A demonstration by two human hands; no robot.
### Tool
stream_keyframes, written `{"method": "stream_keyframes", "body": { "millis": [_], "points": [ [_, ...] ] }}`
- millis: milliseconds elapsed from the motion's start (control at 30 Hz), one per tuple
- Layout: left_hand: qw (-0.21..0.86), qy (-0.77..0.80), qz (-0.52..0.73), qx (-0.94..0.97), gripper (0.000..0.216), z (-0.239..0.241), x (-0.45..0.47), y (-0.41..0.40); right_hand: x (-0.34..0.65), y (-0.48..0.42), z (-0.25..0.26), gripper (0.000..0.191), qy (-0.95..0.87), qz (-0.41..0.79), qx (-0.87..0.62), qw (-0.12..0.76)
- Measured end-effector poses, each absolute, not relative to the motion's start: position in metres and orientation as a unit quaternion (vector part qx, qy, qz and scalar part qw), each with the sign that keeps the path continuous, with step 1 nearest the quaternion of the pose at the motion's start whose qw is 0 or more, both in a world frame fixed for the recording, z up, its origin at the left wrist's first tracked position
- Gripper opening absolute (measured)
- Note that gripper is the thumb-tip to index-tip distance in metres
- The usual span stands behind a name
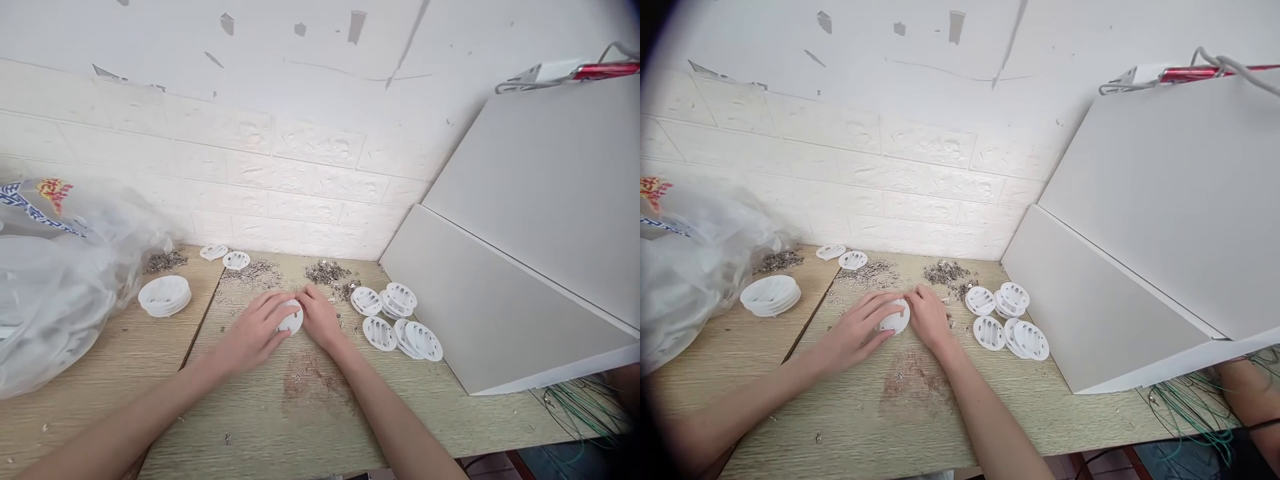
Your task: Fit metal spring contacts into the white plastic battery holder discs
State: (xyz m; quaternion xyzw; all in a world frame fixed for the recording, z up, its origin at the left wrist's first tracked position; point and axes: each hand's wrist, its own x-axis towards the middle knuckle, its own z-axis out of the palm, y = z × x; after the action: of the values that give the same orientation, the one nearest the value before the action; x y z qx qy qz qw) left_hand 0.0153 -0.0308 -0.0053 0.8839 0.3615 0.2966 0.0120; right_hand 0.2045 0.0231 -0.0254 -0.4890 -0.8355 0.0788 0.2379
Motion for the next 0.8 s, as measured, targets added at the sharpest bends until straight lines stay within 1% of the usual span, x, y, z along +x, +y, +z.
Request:
{"method": "stream_keyframes", "body": {
  "millis": [167,333,533,800],
  "points": [
    [0.071,0.380,0.328,0.862,0.033,-0.021,0.007,-0.036,0.207,0.027,-0.034,0.025,-0.828,0.096,-0.462,0.305],
    [0.136,0.401,0.350,0.836,0.037,-0.025,-0.001,-0.026,0.209,0.028,-0.035,0.023,-0.816,0.117,-0.433,0.364],
    [0.211,0.450,0.357,0.791,0.036,-0.027,-0.003,-0.020,0.211,0.027,-0.030,0.022,-0.820,0.142,-0.422,0.360],
    [0.227,0.443,0.358,0.790,0.033,-0.030,-0.004,-0.018,0.209,0.024,-0.030,0.021,-0.839,0.158,-0.398,0.336]
  ]
}}
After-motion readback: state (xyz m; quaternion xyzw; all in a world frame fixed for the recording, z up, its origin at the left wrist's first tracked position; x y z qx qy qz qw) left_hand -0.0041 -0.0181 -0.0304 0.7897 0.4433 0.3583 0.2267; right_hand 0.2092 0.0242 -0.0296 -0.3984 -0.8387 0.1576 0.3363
